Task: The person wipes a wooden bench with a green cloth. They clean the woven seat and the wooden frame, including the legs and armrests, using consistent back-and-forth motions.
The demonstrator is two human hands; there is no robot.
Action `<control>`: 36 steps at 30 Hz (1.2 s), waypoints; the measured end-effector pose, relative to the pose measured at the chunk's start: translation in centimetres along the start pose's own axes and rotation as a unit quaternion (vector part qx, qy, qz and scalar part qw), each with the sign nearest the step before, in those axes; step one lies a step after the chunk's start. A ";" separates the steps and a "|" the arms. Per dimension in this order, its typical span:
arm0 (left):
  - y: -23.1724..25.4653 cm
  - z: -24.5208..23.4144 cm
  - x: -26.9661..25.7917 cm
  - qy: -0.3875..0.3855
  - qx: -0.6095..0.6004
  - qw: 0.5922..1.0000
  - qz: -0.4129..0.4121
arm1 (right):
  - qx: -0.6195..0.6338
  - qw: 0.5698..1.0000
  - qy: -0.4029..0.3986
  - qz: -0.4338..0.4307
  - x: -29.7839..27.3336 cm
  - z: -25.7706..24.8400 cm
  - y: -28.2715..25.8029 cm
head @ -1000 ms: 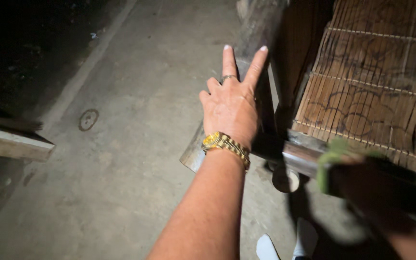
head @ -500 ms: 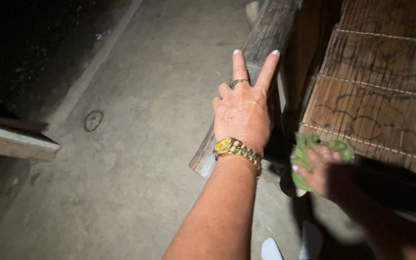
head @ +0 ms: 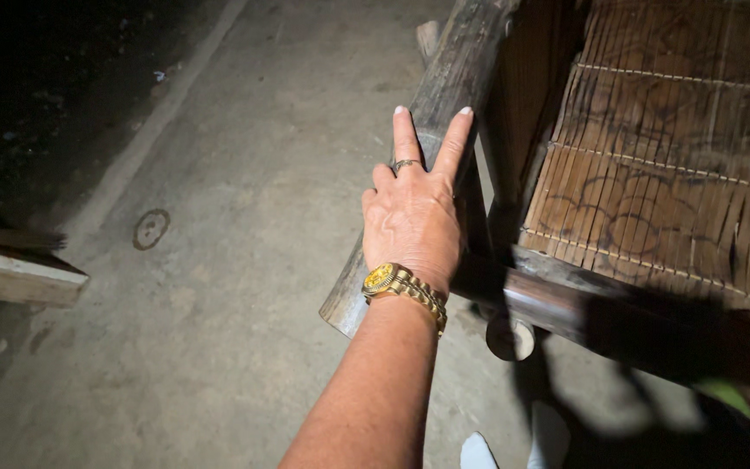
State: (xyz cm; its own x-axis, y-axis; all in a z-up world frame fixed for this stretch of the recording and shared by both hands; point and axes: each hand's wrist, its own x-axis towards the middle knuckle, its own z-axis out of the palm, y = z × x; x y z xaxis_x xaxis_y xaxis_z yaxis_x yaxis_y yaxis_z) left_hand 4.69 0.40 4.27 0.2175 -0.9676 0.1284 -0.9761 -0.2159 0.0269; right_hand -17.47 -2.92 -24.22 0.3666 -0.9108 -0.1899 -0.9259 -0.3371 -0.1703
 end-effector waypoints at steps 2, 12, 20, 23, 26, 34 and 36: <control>0.0 0.0 -0.1 -0.001 0.000 1.000 0.002 | -0.006 1.000 0.007 -0.006 0.1 0.3 1.0; -0.2 0.3 -0.1 0.021 0.015 1.000 0.014 | -0.028 0.999 0.033 -0.009 -1.5 0.7 4.7; -0.1 -0.1 0.0 -0.030 -0.004 1.000 -0.003 | -0.048 0.998 0.029 -0.023 -3.0 0.3 5.7; -0.2 1.0 0.1 0.016 0.018 1.000 0.012 | -0.058 0.998 0.025 -0.022 -3.4 0.4 6.4; -0.5 2.1 0.3 0.105 0.044 0.992 0.062 | -0.051 0.998 0.014 -0.022 -3.0 1.2 5.7; -0.6 2.2 0.2 0.073 0.057 0.993 0.074 | -0.017 0.998 0.017 -0.057 -2.2 1.4 2.3; -0.6 2.0 0.2 0.071 0.052 0.994 0.071 | -0.044 0.992 0.066 -0.102 -3.5 0.4 3.8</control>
State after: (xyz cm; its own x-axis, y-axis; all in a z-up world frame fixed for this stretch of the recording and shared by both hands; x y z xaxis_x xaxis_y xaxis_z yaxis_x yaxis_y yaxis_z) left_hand 5.28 0.10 2.30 0.0670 -0.9626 0.2625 -0.9899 -0.0971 -0.1036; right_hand -22.25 -0.92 -24.54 0.5371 -0.8429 -0.0307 -0.8403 -0.5316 -0.1067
